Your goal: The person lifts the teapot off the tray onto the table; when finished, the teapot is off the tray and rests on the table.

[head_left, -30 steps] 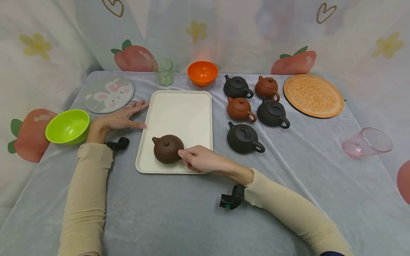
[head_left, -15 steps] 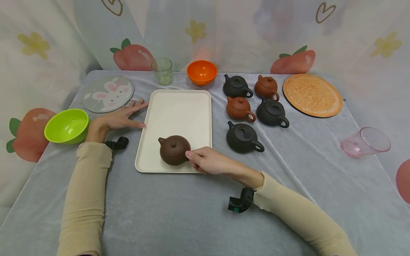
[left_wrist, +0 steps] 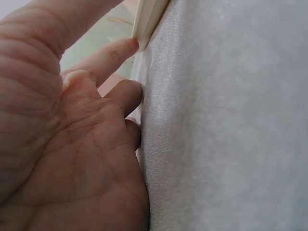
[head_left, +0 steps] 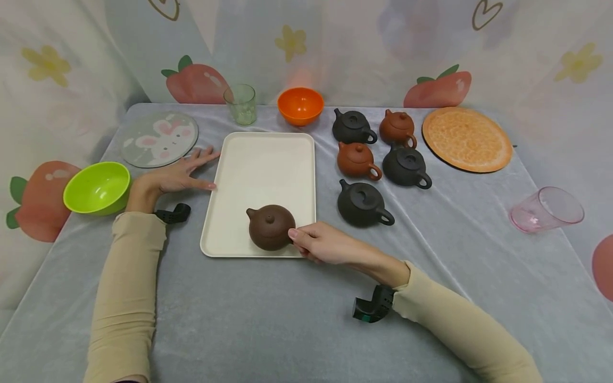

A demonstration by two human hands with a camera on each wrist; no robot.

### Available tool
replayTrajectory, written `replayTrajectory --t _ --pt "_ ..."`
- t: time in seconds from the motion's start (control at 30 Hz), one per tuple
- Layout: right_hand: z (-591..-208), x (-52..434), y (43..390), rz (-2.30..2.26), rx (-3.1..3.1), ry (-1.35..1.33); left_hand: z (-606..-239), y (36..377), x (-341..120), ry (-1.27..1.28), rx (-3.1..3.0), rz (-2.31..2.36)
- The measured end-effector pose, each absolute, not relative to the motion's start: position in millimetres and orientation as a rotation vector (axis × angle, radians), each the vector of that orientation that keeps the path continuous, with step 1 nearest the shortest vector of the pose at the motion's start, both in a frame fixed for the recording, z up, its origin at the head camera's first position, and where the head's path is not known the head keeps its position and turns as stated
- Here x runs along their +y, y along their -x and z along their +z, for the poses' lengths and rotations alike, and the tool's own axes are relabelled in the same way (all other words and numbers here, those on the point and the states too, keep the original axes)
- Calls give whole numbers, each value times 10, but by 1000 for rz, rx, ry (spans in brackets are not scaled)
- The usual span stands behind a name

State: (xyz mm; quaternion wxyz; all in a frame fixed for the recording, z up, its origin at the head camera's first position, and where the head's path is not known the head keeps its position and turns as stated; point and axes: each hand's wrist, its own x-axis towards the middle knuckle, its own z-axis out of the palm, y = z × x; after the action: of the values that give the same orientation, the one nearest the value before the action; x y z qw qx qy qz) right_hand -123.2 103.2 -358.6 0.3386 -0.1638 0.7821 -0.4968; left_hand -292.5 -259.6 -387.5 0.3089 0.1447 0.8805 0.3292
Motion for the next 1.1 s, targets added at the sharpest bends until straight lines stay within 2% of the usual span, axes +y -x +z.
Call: replayTrajectory --t 1.1 --pt "-3600 1528 976 -1323 2049 432 -3848 2919 -2574 -374 2302 878"
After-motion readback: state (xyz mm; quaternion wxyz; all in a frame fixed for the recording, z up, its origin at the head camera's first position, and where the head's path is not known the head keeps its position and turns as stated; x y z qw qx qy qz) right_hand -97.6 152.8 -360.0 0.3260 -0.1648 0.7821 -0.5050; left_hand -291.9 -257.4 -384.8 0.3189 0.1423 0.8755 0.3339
